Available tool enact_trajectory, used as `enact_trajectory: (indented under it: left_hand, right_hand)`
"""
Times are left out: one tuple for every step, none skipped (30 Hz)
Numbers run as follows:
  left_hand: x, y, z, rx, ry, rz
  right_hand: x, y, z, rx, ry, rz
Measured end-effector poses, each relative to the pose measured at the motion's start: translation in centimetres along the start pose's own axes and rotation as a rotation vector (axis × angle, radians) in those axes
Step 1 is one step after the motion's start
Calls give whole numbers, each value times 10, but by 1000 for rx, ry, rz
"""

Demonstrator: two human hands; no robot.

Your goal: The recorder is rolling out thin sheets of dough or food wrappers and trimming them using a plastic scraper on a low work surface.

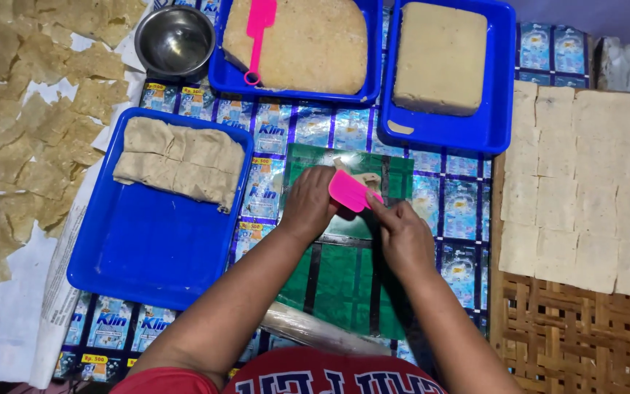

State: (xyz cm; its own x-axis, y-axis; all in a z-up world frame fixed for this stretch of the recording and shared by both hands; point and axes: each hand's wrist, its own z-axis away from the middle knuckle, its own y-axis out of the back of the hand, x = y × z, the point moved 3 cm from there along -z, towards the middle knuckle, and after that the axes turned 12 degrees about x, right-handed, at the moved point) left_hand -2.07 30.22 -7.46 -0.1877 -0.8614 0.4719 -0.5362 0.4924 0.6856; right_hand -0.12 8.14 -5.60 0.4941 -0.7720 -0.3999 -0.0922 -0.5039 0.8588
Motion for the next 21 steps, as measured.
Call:
enact_trajectory:
  left_hand:
    - [2, 6, -2, 1, -5, 1]
    - [3, 15, -4, 79, 47, -21]
    - [3, 24, -4, 157, 98, -43]
    - [3, 23, -4, 155, 97, -42]
    - [2, 23, -4, 156, 104, -91]
    - [1, 24, -3, 157, 115, -143]
    - [-3, 22, 4, 156, 119, -146]
    - [-7, 18, 7, 101, 126, -168]
    - [-12, 14, 10, 45, 132, -191]
    - [-8, 21, 8, 44, 134, -193]
    - [-6, 25, 6, -34, 157, -230]
    - [-1, 28, 8, -113, 184, -264]
    - [3, 36, 10, -115, 190, -263]
    - [6, 44, 10, -99, 194, -293]
    - [10, 53, 9, -82, 197, -322]
    - [16, 65, 12, -74, 193, -321]
    - [21, 75, 15, -108, 205, -278]
    - [27, 87, 24, -151, 223, -237]
    - [27, 93, 36, -153, 227, -238]
    - [26, 96, 48, -218, 241, -204]
    - [26, 98, 59, -283, 255, -170]
  right_hand:
    - [-4, 0, -2, 5, -1, 1]
    - [-12, 1, -3, 21, 81, 114]
    - [-19, 0, -4, 37, 164, 228]
    - [-16, -5, -3, 37, 162, 228]
    - [-14, -10, -3, 28, 180, 262]
    - [-13, -17, -2, 16, 201, 292]
    - [-11, -24, 3, 12, 203, 289]
    - [-8, -32, 6, 5, 205, 298]
    - [-5, -40, 8, -3, 207, 306]
    - [-2, -44, 8, -5, 208, 304]
    - [0, -48, 8, 17, 237, 324]
    - [4, -51, 11, 34, 268, 346]
    - [0, -42, 7, 28, 271, 345]
    - [-1, -37, 2, -111, 191, 312]
    - [-2, -31, -3, -249, 110, 278]
    - [-16, -4, -15, -241, 112, 282]
    - [-28, 19, -25, -345, 15, 215]
    - [-41, 42, -29, -458, -85, 143]
    - [-47, 56, -39, -461, -83, 142]
    - [-51, 72, -51, -431, -115, 146]
    - [-55, 88, -62, -400, -147, 150]
